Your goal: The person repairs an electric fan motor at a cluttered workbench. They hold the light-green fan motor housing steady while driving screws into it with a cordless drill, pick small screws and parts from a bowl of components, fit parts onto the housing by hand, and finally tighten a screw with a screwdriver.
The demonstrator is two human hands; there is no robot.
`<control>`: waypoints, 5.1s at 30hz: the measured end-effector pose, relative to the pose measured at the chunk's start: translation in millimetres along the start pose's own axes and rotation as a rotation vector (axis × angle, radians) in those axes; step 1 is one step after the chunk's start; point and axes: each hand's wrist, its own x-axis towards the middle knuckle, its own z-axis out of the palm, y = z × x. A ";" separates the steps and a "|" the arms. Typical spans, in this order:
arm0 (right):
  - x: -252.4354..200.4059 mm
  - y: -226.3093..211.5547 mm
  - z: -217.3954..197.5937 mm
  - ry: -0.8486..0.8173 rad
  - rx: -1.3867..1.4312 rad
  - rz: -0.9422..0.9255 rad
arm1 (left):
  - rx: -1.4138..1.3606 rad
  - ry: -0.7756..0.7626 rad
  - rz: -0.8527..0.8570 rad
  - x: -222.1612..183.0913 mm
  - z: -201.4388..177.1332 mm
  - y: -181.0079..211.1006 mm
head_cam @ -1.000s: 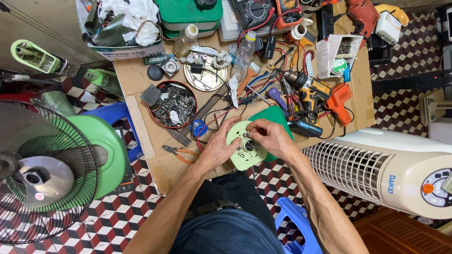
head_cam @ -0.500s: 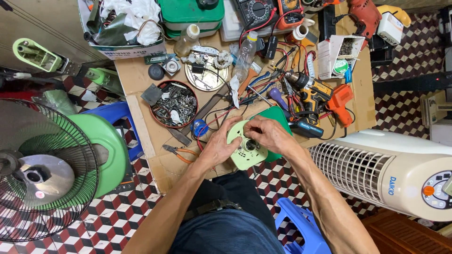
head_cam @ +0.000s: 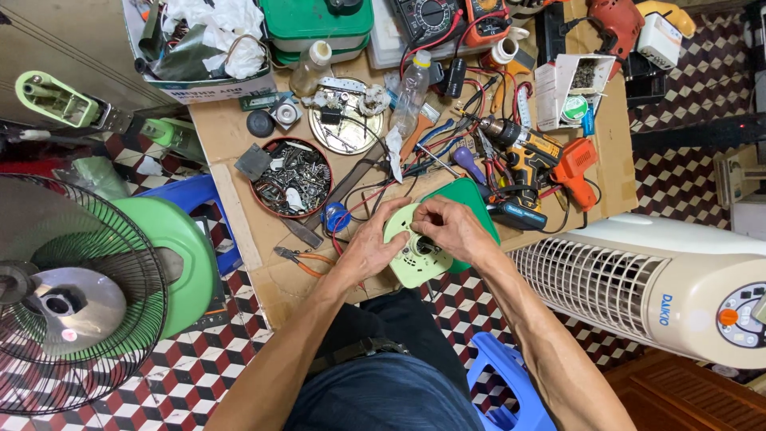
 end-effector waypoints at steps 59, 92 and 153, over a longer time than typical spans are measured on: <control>-4.2 60.8 -6.8 -0.080 0.086 -0.208 | 0.569 0.842 0.071 -42.2 78.4 15.7; 91.6 317.8 -96.4 0.293 0.770 0.565 | 0.430 1.172 0.006 -15.7 130.9 10.1; -89.9 -5.5 -138.2 -0.208 0.072 -0.098 | 0.311 1.160 -0.001 -17.9 131.1 6.5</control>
